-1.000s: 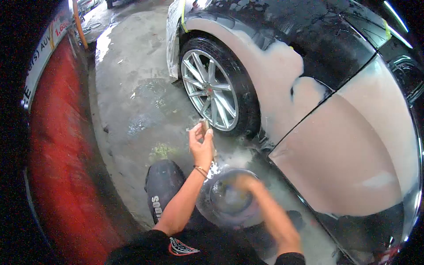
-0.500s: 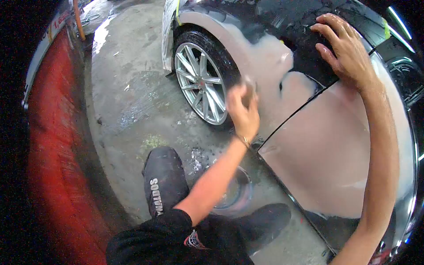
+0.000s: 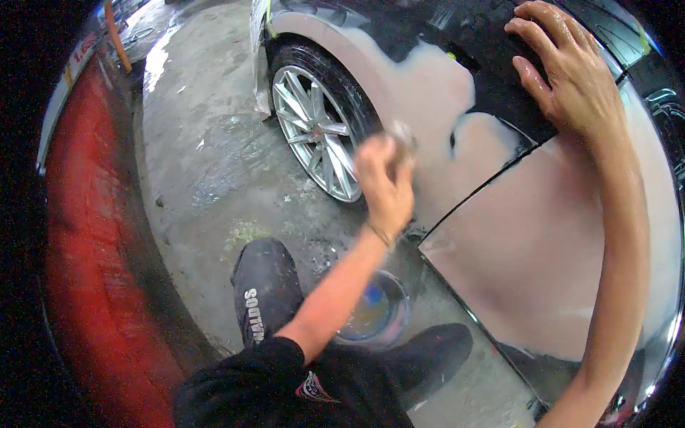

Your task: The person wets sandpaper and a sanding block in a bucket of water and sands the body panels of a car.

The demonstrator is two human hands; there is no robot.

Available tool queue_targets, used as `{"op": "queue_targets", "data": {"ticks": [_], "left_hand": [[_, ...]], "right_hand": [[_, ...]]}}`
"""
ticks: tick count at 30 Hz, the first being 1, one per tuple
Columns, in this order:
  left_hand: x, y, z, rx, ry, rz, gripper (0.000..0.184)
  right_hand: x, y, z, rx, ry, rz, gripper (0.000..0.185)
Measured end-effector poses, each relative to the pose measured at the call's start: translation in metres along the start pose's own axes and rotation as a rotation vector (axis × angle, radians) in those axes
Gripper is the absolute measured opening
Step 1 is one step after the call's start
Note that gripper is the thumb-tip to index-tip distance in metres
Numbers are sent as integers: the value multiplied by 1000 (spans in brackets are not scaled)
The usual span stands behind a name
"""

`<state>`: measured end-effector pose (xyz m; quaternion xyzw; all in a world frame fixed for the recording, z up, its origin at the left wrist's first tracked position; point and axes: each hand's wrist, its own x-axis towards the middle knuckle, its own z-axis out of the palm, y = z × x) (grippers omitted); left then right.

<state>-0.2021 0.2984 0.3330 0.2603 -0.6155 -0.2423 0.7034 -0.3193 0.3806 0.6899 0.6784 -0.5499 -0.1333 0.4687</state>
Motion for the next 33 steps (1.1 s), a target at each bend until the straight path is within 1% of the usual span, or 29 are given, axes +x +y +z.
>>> {"op": "queue_targets", "data": {"ticks": [3, 4, 6, 7, 8, 9, 10, 11, 12, 14, 16, 18, 20, 22, 23, 24, 26, 27, 28, 30, 31, 33], "left_hand": [[143, -46, 1, 25, 98, -70, 36], [178, -66, 3, 32, 146, -81, 34], [209, -96, 8, -11, 230, -120, 33], [199, -89, 8, 69, 226, -73, 32], [173, -75, 11, -134, 159, -261, 36], [138, -43, 8, -205, 122, -268, 36], [99, -15, 7, -140, 91, -237, 39], [57, -3, 8, -58, 46, -105, 42], [30, 16, 2, -91, -9, -90, 47], [32, 17, 0, -51, 0, -66, 45], [84, -19, 5, -70, 28, -91, 41], [160, -58, 9, -57, 175, -178, 38], [222, -103, 8, -56, 193, -270, 35], [242, -103, -4, -508, 155, -506, 33], [241, -124, -6, -648, 136, -521, 33], [236, -126, -11, -601, 179, -554, 32], [226, -124, -29, -901, 62, -947, 32], [219, -125, -33, -1040, -32, -1096, 32], [212, -129, -30, -1102, -105, -1165, 31], [201, -131, -24, -1342, -306, -1173, 26], [197, -127, -14, -1387, -217, -1233, 31], [191, -120, -6, -1307, -159, -1220, 35]], "right_hand": [[0, -3, -2, -4, -3, 20, 39], [1, -5, -4, -9, -5, 29, 39], [0, -8, -4, 7, -16, 32, 39], [-1, -5, -4, 13, -20, 32, 39], [1, -3, -4, 15, -22, 26, 39], [3, -5, -7, 28, -17, 19, 39], [5, -5, -9, 16, -16, 19, 40], [4, -5, -8, 5, -19, 19, 40], [3, -4, -6, -4, -25, 20, 40], [1, -3, -1, -3, -23, 29, 41], [1, -5, -4, 0, -21, 41, 41], [1, -7, -5, -8, -11, 37, 41], [1, -7, -4, -13, -12, 36, 41], [0, -4, -5, -13, -28, 45, 41], [-1, -3, -5, -7, -14, 35, 40], [-1, -3, -3, -5, 1, 23, 40], [-1, -1, -2, -12, 15, 16, 39], [-1, -1, -1, -17, 13, 22, 39], [-2, -2, 0, -21, 8, 26, 39], [-2, -5, -2, -18, 16, 39, 38], [-3, -5, -1, -19, 17, 45, 38], [-4, -5, -1, -24, 14, 49, 38]]}}
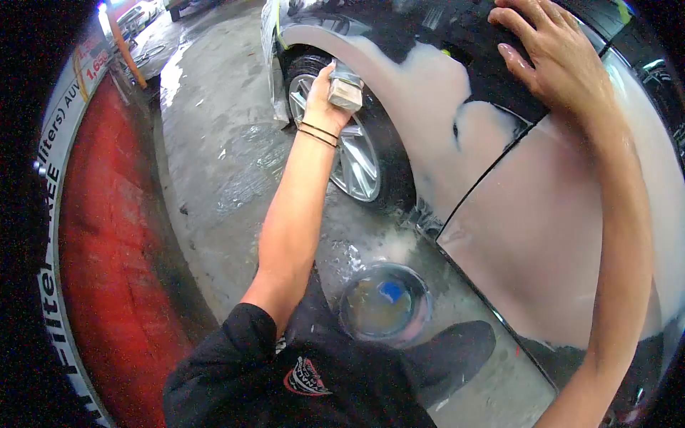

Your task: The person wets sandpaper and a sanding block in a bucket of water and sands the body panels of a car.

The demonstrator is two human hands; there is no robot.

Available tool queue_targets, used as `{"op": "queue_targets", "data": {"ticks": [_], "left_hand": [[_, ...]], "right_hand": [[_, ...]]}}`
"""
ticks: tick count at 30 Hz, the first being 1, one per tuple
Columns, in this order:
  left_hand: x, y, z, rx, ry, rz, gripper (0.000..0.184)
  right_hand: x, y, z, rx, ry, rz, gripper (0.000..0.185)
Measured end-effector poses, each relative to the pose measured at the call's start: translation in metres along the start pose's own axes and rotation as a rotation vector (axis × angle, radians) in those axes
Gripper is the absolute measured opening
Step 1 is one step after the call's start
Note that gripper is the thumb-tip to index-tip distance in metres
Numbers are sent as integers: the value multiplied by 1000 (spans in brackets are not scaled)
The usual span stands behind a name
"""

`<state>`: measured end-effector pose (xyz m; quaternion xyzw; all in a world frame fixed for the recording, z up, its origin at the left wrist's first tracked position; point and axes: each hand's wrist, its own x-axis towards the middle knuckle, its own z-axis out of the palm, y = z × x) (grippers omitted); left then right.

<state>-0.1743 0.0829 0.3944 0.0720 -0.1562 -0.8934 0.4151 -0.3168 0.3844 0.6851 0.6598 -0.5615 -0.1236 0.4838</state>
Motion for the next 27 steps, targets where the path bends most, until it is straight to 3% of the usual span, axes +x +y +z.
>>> {"op": "queue_targets", "data": {"ticks": [2, 3, 5, 7, 9, 13, 15, 16, 18, 20, 21, 23, 25, 27], "left_hand": [[-33, -19, 18, 88, 68, 52, 38], [-60, -35, 32, 162, 127, -45, 39], [-85, -94, 5, 253, 146, 72, 31], [-131, -116, 0, 281, 169, -60, 20], [-131, -113, -3, 278, 133, -121, 23], [-63, -15, 23, 107, 20, -144, 36], [-42, 1, 15, 31, -102, -112, 37], [-54, -5, 23, 110, -60, -44, 37], [-86, -57, 13, 323, 125, -128, 34], [-123, -119, -10, 662, 206, 17, 30], [-146, -133, -23, 654, 178, -66, 23], [-144, -137, -39, 583, 91, -237, 29], [-112, -105, -18, 660, 80, -130, 40], [-79, -40, 13, 371, 73, -184, 40]], "right_hand": [[1, -1, 0, -4, 1, -4, 38], [0, -1, 1, -7, 3, 3, 38], [0, -1, 3, -11, 11, 13, 39], [0, 0, 2, -3, 6, 0, 39], [2, 0, 1, -4, 15, -3, 39], [-1, 2, 7, -15, 17, -16, 40], [2, 0, 1, 7, -12, 6, 40], [7, -9, -10, 33, -42, 36, 41], [14, -39, -33, 52, -57, 119, 42], [13, -35, -29, 41, -48, 94, 42], [14, -33, -28, 36, -43, 80, 43], [16, -35, -32, 46, -79, 100, 42], [19, -39, -34, 57, -82, 122, 42], [3, -6, 5, 105, -28, 105, 41]]}}
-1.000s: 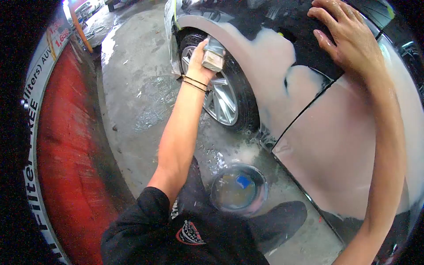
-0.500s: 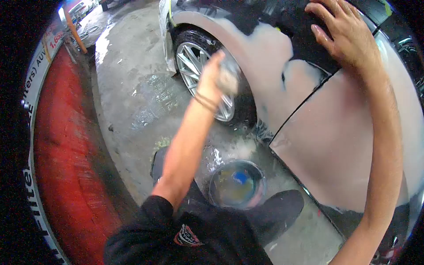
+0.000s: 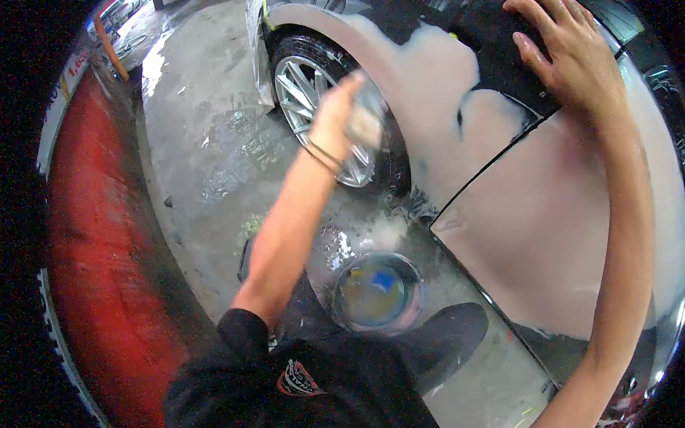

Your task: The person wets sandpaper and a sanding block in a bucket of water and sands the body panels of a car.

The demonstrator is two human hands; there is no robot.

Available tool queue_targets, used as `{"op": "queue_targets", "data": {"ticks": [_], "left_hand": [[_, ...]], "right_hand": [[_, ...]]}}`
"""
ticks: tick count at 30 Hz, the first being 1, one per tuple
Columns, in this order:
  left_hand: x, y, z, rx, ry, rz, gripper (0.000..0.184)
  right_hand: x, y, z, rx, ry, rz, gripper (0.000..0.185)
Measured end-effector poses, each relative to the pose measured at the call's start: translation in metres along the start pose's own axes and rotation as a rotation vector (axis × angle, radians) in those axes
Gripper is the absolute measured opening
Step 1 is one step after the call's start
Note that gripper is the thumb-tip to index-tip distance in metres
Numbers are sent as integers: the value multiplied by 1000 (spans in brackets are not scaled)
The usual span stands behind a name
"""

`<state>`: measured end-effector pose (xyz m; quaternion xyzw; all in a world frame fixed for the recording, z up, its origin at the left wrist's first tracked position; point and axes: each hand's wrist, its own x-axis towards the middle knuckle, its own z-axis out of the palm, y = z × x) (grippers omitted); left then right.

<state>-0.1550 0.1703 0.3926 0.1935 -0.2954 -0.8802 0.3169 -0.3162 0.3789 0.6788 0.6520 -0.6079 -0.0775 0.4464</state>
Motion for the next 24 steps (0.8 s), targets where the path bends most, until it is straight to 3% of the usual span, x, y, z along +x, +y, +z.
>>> {"op": "queue_targets", "data": {"ticks": [2, 6, 8, 9, 10, 12, 14, 16, 18, 19, 24], "left_hand": [[24, 40, -13, -215, -130, 88, 41], [2, -21, 7, -88, 58, 194, 40], [-25, -89, 5, 266, 150, 299, 42], [-31, -120, -2, 199, 121, 288, 33], [-46, -122, -3, 218, 132, 142, 33], [-44, -112, -7, 274, 79, 85, 30], [-12, -77, -5, 177, 48, 226, 34], [-10, 5, 9, -62, 37, 56, 36], [16, 34, -8, -259, -141, 123, 36], [16, 29, -7, -261, -128, 164, 33], [-46, -112, 10, 435, 268, 555, 28]], "right_hand": [[-20, 82, 71, 86, 75, -73, 41], [11, -51, -35, -112, -59, 99, 42], [12, -51, -37, -97, -71, 79, 42], [12, -50, -36, -91, -68, 68, 41], [10, -44, -31, -84, -50, 56, 41], [9, -43, -26, -82, -33, 62, 41], [8, -45, -24, -106, -30, 91, 41], [8, -51, -28, -135, -33, 90, 41], [7, -51, -29, -130, -33, 88, 41], [7, -49, -28, -110, -30, 96, 40], [7, -46, -31, -111, -62, 78, 40]]}}
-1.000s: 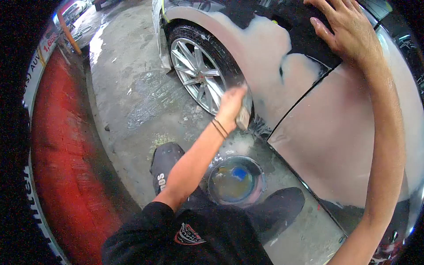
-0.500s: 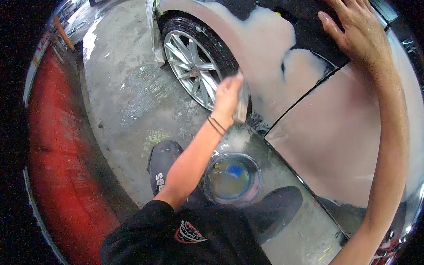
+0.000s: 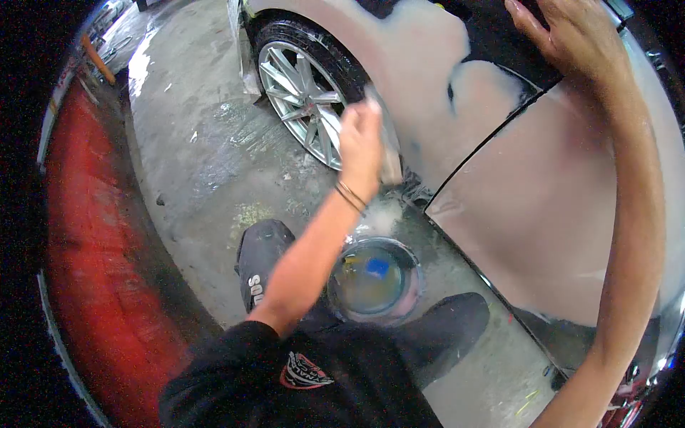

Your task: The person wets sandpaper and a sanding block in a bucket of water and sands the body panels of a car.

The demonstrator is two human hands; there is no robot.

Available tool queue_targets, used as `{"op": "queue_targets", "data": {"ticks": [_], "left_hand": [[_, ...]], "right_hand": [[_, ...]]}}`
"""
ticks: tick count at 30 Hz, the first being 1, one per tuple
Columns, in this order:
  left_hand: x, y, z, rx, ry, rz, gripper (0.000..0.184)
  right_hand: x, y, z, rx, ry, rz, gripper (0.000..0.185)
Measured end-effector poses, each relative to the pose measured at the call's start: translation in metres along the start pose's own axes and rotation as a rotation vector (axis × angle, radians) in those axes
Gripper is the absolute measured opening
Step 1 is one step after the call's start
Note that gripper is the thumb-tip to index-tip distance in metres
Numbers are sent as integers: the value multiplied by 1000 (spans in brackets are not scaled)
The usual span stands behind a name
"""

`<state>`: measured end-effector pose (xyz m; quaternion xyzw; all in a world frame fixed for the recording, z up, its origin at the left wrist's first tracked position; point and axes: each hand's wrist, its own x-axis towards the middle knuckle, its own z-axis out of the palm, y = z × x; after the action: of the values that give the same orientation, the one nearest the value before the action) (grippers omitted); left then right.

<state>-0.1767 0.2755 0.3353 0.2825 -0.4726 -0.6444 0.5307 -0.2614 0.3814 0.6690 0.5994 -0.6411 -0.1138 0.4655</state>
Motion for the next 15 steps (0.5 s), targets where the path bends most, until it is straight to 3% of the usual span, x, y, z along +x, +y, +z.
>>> {"op": "queue_targets", "data": {"ticks": [5, 8, 11, 12, 15], "left_hand": [[-77, -83, -16, 14, -107, -151, 34], [-63, -22, -24, 76, -14, -58, 38], [-37, -8, -11, 219, 146, 318, 42], [-35, -7, -1, 266, 182, 457, 43], [-62, -26, 24, 306, 176, 564, 46]], "right_hand": [[1, 0, 0, -14, 8, -24, 39], [2, 3, 3, -23, -4, -15, 40], [1, 8, 12, 6, 49, -62, 41], [-2, 42, 33, -6, 82, -147, 41], [1, 58, 41, -8, 109, -248, 41]]}}
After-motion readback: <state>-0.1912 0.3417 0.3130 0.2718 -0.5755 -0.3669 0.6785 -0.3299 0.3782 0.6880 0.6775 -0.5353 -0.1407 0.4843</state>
